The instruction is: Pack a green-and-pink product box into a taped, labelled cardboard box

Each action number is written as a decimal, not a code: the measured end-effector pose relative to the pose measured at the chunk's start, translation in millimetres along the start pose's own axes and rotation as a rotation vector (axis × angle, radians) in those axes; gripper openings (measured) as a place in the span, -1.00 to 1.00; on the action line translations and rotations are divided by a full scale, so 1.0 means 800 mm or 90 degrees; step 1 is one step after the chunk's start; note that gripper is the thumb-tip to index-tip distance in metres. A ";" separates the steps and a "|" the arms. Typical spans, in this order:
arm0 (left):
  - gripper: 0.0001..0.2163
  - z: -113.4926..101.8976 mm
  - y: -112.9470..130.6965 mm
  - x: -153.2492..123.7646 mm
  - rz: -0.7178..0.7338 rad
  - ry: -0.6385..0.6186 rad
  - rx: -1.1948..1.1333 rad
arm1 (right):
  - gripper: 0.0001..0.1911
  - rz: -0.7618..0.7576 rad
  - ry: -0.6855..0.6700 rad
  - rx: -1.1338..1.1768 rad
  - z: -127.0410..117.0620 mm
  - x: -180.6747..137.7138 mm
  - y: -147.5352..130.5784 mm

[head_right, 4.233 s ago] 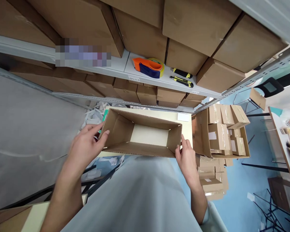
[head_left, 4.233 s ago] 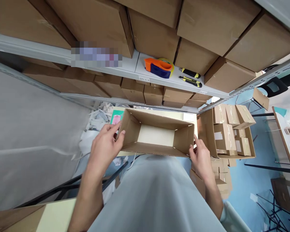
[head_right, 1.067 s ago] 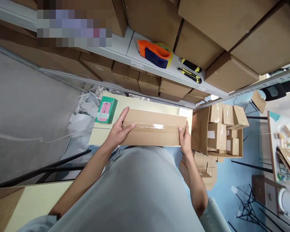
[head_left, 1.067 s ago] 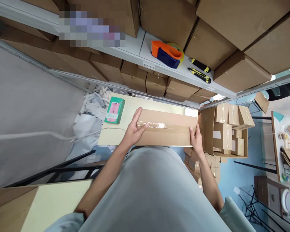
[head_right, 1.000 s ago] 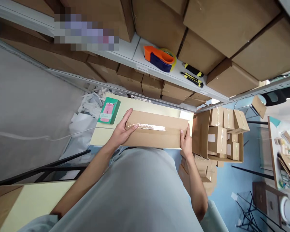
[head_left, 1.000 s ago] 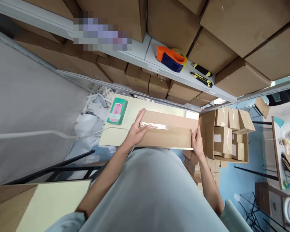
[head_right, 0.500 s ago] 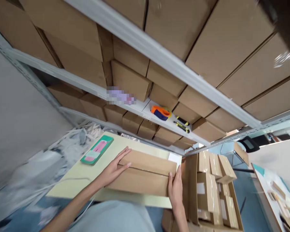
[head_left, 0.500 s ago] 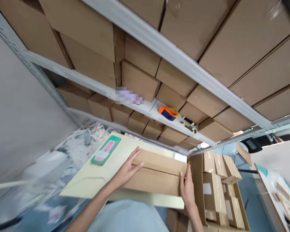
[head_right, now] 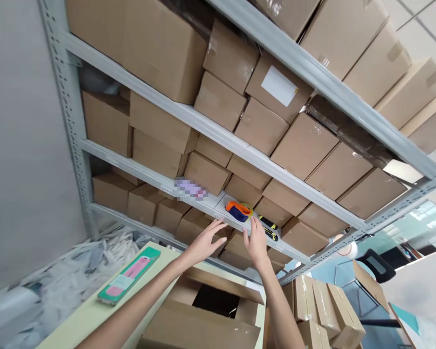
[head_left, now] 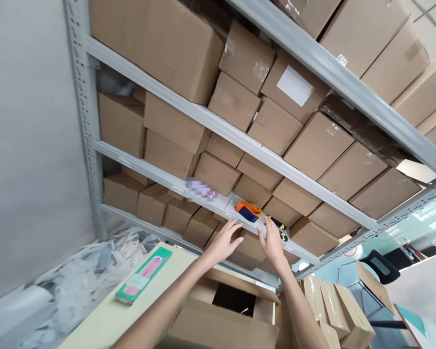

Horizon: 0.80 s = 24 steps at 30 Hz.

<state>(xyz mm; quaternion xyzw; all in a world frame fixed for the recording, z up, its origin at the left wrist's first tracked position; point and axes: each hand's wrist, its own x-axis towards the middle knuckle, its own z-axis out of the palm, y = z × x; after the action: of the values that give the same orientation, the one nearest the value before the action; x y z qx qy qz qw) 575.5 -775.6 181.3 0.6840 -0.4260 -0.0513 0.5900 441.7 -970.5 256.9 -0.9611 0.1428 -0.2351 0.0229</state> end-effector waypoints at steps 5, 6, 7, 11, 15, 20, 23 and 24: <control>-0.56 0.005 0.017 0.025 0.015 0.060 -0.003 | -0.54 0.084 -0.203 -0.084 0.038 0.109 -0.011; -0.57 0.003 0.020 0.024 0.011 0.065 -0.004 | -0.55 0.095 -0.223 -0.092 0.048 0.122 -0.012; -0.57 0.000 0.024 0.022 0.008 0.070 -0.004 | -0.56 0.108 -0.243 -0.103 0.058 0.131 -0.013; -0.60 -0.018 0.030 0.006 0.026 0.107 -0.009 | -0.45 0.159 -0.290 -0.140 0.094 0.152 -0.015; -0.63 -0.031 0.028 -0.015 0.022 0.150 -0.015 | -0.39 0.208 -0.306 -0.133 0.112 0.155 -0.011; -0.65 -0.025 0.030 -0.041 -0.029 0.161 -0.021 | -0.34 0.215 -0.273 -0.044 0.099 0.147 -0.008; -0.65 -0.019 0.036 -0.067 -0.041 0.169 -0.041 | -0.34 0.188 -0.255 0.055 0.079 0.122 -0.012; -0.66 -0.017 0.040 -0.077 -0.049 0.178 -0.054 | -0.36 0.177 -0.252 0.090 0.070 0.107 -0.014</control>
<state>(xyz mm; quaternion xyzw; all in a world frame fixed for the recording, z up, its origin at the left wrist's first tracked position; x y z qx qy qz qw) 527.7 -723.3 185.7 0.6745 -0.3105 0.0038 0.6698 543.0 -985.1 246.7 -0.9555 0.2498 -0.0462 0.1497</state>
